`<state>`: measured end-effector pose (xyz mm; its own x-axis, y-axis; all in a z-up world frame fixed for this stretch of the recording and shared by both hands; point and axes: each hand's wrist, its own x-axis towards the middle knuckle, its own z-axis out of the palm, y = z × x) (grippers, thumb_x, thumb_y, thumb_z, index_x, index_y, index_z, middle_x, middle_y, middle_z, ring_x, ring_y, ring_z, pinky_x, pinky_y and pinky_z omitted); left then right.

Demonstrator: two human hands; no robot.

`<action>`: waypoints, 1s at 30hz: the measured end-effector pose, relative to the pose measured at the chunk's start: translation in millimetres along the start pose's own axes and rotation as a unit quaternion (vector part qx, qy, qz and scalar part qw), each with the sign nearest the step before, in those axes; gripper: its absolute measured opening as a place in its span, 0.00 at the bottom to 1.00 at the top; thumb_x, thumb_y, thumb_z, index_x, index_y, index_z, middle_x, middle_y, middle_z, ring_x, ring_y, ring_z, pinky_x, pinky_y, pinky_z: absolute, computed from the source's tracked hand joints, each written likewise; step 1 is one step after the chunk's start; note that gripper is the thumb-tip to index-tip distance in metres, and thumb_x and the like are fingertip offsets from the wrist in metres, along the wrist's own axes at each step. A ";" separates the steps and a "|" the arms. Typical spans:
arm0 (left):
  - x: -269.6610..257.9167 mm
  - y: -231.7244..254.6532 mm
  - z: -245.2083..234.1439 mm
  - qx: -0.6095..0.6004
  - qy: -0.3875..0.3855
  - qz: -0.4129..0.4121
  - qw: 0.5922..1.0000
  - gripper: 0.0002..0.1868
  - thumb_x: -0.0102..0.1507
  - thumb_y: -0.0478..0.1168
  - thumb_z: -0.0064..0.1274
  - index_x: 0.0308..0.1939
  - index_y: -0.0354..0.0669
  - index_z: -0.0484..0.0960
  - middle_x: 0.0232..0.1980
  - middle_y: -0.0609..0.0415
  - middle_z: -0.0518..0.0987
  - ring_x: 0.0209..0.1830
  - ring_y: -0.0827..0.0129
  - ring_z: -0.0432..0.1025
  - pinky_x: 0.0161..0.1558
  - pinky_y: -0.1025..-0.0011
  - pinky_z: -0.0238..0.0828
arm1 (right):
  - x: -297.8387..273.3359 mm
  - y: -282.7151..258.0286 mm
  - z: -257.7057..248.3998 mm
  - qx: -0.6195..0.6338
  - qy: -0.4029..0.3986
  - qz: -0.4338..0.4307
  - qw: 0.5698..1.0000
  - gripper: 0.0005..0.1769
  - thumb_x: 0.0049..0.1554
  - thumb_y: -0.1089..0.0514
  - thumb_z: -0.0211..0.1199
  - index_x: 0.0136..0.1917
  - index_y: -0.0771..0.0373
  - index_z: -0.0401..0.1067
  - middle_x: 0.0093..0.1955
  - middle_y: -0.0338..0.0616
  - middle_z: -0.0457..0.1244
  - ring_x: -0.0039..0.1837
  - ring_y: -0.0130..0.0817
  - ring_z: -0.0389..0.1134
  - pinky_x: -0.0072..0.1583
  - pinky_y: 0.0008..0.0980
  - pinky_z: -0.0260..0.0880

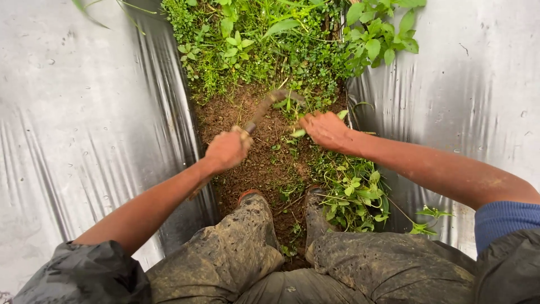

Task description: Weeding a garden bed using a hand sickle and manual pulling

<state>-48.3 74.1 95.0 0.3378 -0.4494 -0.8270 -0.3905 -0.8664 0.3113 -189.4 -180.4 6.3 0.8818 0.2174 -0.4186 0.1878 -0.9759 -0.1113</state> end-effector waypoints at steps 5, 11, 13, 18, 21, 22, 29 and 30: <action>35.2 -36.3 -17.3 -0.126 0.201 -0.001 0.971 0.19 0.77 0.47 0.32 0.51 0.32 0.70 0.28 0.49 0.72 0.22 0.61 0.74 0.22 0.65 0.77 | -16.5 -8.5 11.5 -0.025 -0.082 -0.040 0.996 0.15 0.66 0.63 0.38 0.55 0.60 0.67 0.54 0.53 0.67 0.44 0.34 0.70 0.35 0.30 0.73; 42.0 -47.0 -10.3 -0.191 0.218 -0.043 0.956 0.20 0.77 0.47 0.34 0.49 0.33 0.72 0.28 0.48 0.75 0.22 0.63 0.73 0.25 0.63 0.76 | 35.1 -14.4 33.6 -0.163 0.028 -0.084 0.983 0.16 0.66 0.63 0.41 0.62 0.62 0.66 0.63 0.52 0.60 0.49 0.30 0.69 0.33 0.20 0.66; 37.1 -41.2 -1.7 -0.174 0.207 -0.048 0.962 0.20 0.76 0.49 0.34 0.50 0.32 0.72 0.28 0.48 0.75 0.22 0.61 0.74 0.25 0.62 0.77 | 29.5 -17.1 3.9 -0.200 0.053 -0.064 0.976 0.18 0.68 0.59 0.39 0.66 0.62 0.65 0.67 0.54 0.59 0.49 0.27 0.68 0.35 0.18 0.67; 27.3 -35.5 10.5 -0.113 0.153 -0.027 0.981 0.22 0.76 0.48 0.35 0.53 0.28 0.71 0.29 0.44 0.76 0.25 0.57 0.76 0.28 0.58 0.79 | 88.7 28.2 71.2 -0.239 0.062 -0.041 0.968 0.13 0.65 0.58 0.45 0.56 0.64 0.68 0.53 0.49 0.62 0.42 0.29 0.66 0.30 0.21 0.65; 25.7 -32.7 14.1 -0.064 0.157 -0.042 0.985 0.24 0.73 0.50 0.36 0.50 0.26 0.73 0.33 0.34 0.77 0.36 0.41 0.81 0.37 0.49 0.81 | 81.0 35.7 50.5 -0.246 0.030 -0.041 0.968 0.10 0.66 0.57 0.46 0.48 0.59 0.68 0.44 0.40 0.62 0.37 0.27 0.66 0.29 0.21 0.64; 23.9 -33.4 13.1 -0.088 0.162 -0.047 0.982 0.25 0.73 0.51 0.36 0.50 0.27 0.73 0.33 0.34 0.78 0.36 0.42 0.81 0.38 0.48 0.82 | 75.0 36.9 47.7 -0.225 0.031 -0.027 0.973 0.11 0.67 0.56 0.45 0.50 0.57 0.69 0.44 0.40 0.64 0.37 0.25 0.65 0.30 0.21 0.65; 37.3 -39.7 12.3 -0.050 0.178 -0.056 0.981 0.25 0.70 0.51 0.41 0.49 0.26 0.75 0.37 0.28 0.80 0.43 0.34 0.80 0.44 0.44 0.80 | 39.7 49.3 21.6 -0.177 0.015 -0.072 0.981 0.10 0.71 0.58 0.41 0.54 0.56 0.65 0.49 0.43 0.67 0.42 0.28 0.72 0.38 0.25 0.77; 37.5 -39.2 11.6 -0.049 0.178 -0.055 0.981 0.25 0.70 0.51 0.41 0.49 0.26 0.75 0.37 0.28 0.80 0.43 0.34 0.80 0.44 0.44 0.80 | 36.5 42.1 16.9 -0.178 0.015 -0.070 0.981 0.10 0.71 0.58 0.41 0.54 0.56 0.65 0.49 0.43 0.67 0.42 0.28 0.72 0.38 0.25 0.77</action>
